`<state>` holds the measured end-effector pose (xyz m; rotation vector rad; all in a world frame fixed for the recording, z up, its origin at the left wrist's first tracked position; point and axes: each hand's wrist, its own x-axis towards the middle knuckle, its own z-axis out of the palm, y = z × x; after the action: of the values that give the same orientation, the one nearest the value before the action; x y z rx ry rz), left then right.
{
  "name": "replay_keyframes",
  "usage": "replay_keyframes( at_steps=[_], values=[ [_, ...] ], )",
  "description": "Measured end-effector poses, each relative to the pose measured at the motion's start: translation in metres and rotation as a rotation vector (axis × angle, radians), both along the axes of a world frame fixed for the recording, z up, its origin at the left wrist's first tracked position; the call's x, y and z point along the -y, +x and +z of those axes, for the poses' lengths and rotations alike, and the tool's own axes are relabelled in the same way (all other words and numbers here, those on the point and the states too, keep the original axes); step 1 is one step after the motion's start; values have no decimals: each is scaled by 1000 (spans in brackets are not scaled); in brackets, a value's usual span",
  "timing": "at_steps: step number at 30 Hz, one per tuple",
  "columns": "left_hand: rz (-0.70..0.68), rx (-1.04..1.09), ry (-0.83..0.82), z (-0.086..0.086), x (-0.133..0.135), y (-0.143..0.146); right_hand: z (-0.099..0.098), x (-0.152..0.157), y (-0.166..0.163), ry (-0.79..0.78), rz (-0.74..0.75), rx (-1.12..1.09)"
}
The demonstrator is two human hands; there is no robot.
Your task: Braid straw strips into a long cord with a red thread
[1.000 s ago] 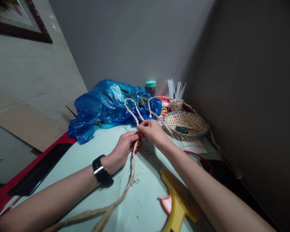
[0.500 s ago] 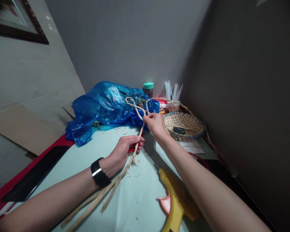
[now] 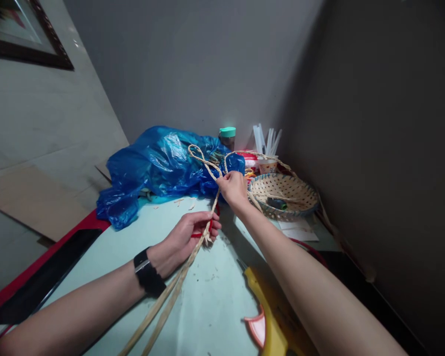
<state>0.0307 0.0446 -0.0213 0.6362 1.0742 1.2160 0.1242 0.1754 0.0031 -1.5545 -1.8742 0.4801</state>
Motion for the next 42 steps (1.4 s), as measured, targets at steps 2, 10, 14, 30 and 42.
replay_keyframes(
  at_steps=[2,10,14,30,42],
  values=[
    [-7,15,-2,0,0,0,3,-1,3,13,-11,-2],
    [-37,48,-13,2,2,-1,7,-2,5,68,6,-95],
    [-16,64,-14,1,5,-1,11,7,7,47,131,-175],
    [-3,64,41,0,4,5,-11,46,9,-471,434,-371],
    [60,99,-103,1,2,2,-31,22,-15,-402,251,-246]
  ],
)
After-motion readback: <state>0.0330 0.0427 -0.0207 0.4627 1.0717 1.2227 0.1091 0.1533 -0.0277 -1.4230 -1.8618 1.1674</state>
